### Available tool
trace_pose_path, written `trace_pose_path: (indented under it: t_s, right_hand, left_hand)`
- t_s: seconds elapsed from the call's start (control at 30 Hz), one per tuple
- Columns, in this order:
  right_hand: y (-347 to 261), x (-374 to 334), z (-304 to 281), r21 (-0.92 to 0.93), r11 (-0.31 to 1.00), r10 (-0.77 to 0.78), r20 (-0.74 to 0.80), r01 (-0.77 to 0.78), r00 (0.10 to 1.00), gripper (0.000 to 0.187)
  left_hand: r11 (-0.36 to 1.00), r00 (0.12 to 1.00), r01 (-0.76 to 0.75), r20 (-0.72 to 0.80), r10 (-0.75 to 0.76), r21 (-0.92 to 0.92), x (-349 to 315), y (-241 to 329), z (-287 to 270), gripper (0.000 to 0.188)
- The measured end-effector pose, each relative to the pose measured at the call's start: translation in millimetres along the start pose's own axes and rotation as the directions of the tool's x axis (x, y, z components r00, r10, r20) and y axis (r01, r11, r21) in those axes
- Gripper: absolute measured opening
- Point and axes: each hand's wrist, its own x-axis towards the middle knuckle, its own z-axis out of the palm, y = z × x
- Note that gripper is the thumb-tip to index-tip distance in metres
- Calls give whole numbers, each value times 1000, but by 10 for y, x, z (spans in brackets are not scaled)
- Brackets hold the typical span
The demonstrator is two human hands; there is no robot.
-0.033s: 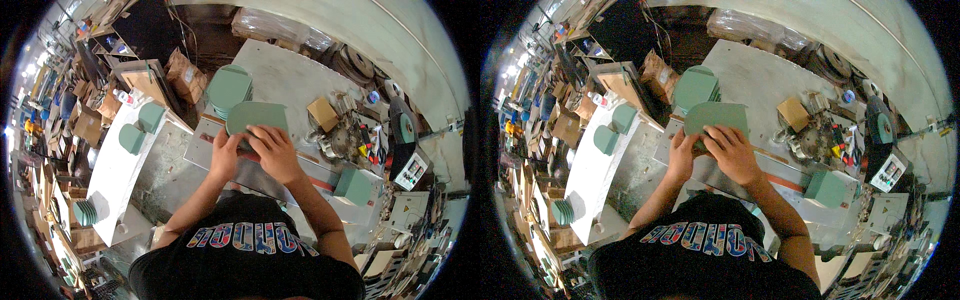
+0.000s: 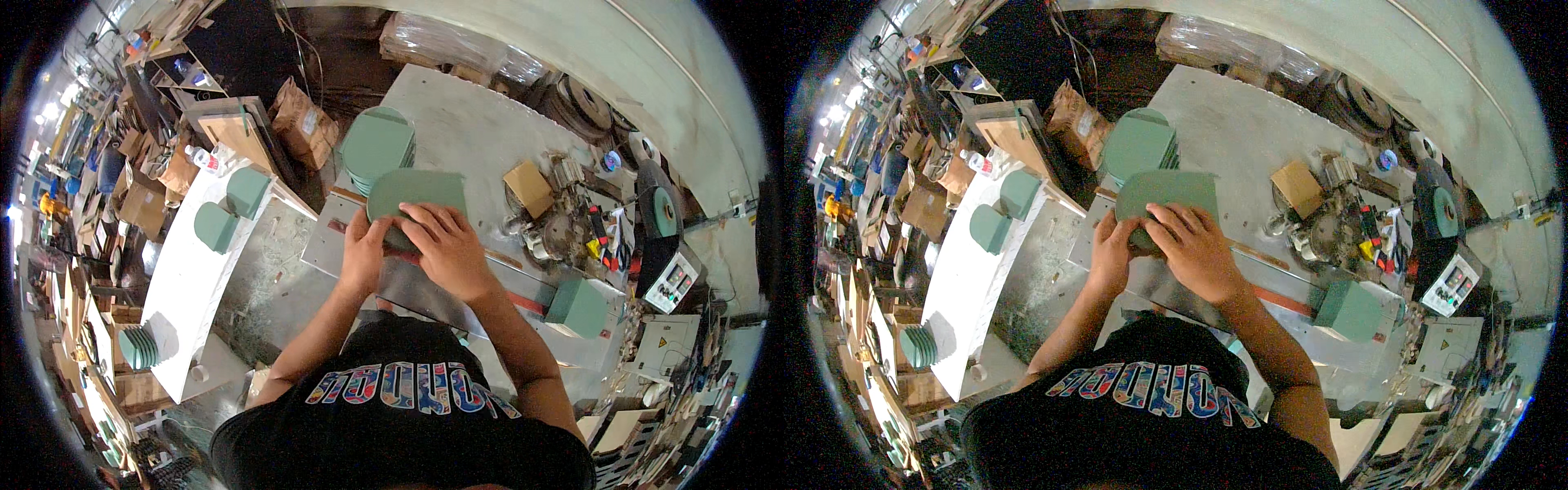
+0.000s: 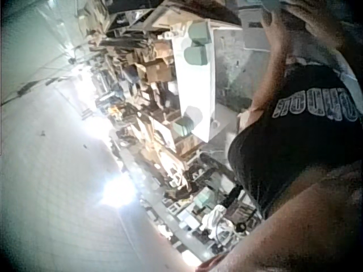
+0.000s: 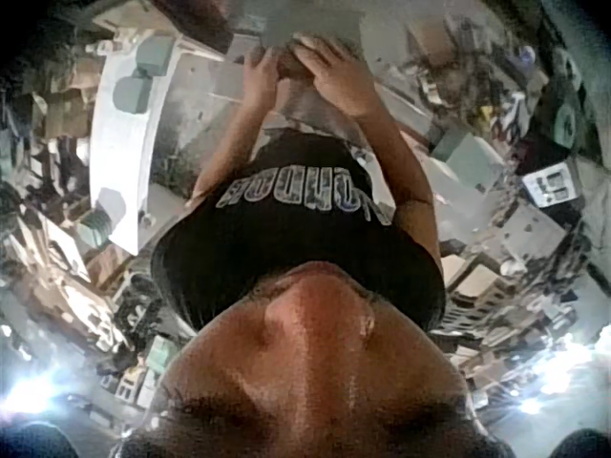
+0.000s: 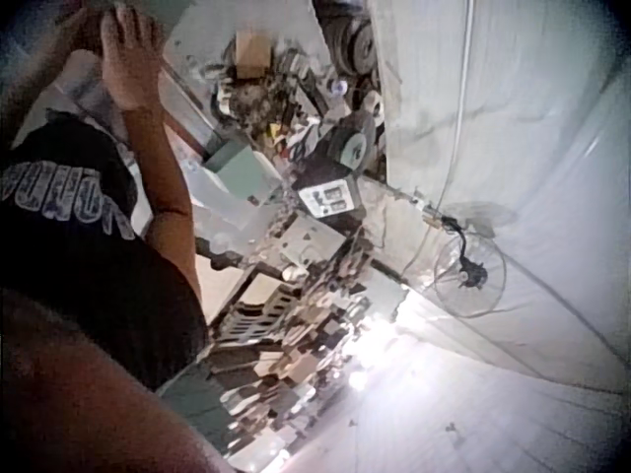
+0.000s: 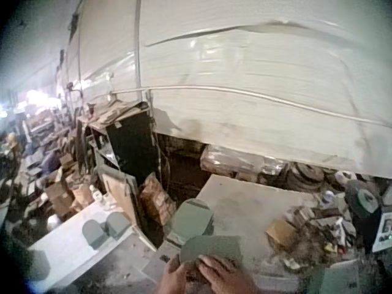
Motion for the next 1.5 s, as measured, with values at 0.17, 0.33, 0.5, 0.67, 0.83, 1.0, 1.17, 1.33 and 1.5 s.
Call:
trace_pose_path:
  t_s: [0.17,0.33,0.5,0.67,0.83,1.0,1.17,1.33,1.5]
  right_hand:
    - [30,465,-171,154,962,212,91,-224,973,74]
    - [328,620,262,576,512,401,495,-637,771,40]
    - [468,807,774,671,200,476,570,-714,670,36]
    - [840,1091,1057,805,-145,701,494,-575,515,44]
    - [1307,1319,1244,874,-187,719,433,-448,544,44]
    - [1537,1564,1339,854,-112,775,394,-508,493,40]
    - [1651,1591,1478,833,-49,802,363,-552,475,36]
    - [1682,1581,1585,777,-9,826,361,-630,434,35]
    - [1617,1618,1545,666,193,824,289,-721,488,35]
  left_hand:
    - [951,969,-249,37,246,183,411,-28,-632,24]
    - [912,961,-276,100,257,303,708,385,-897,35]
    - [951,994,-96,70,79,293,1373,454,-1204,50]
    - [949,998,-28,54,11,316,1894,435,-1380,42]
    - [978,995,-41,101,20,203,2222,477,-1368,38]
    - [911,994,-103,60,86,399,2558,547,-1344,35]
    - [878,998,-61,3,68,476,2686,457,-1384,37]
    - [907,998,-64,3,69,415,2763,262,-1489,37]
    - [914,999,-38,1,41,404,2781,203,-1539,37]
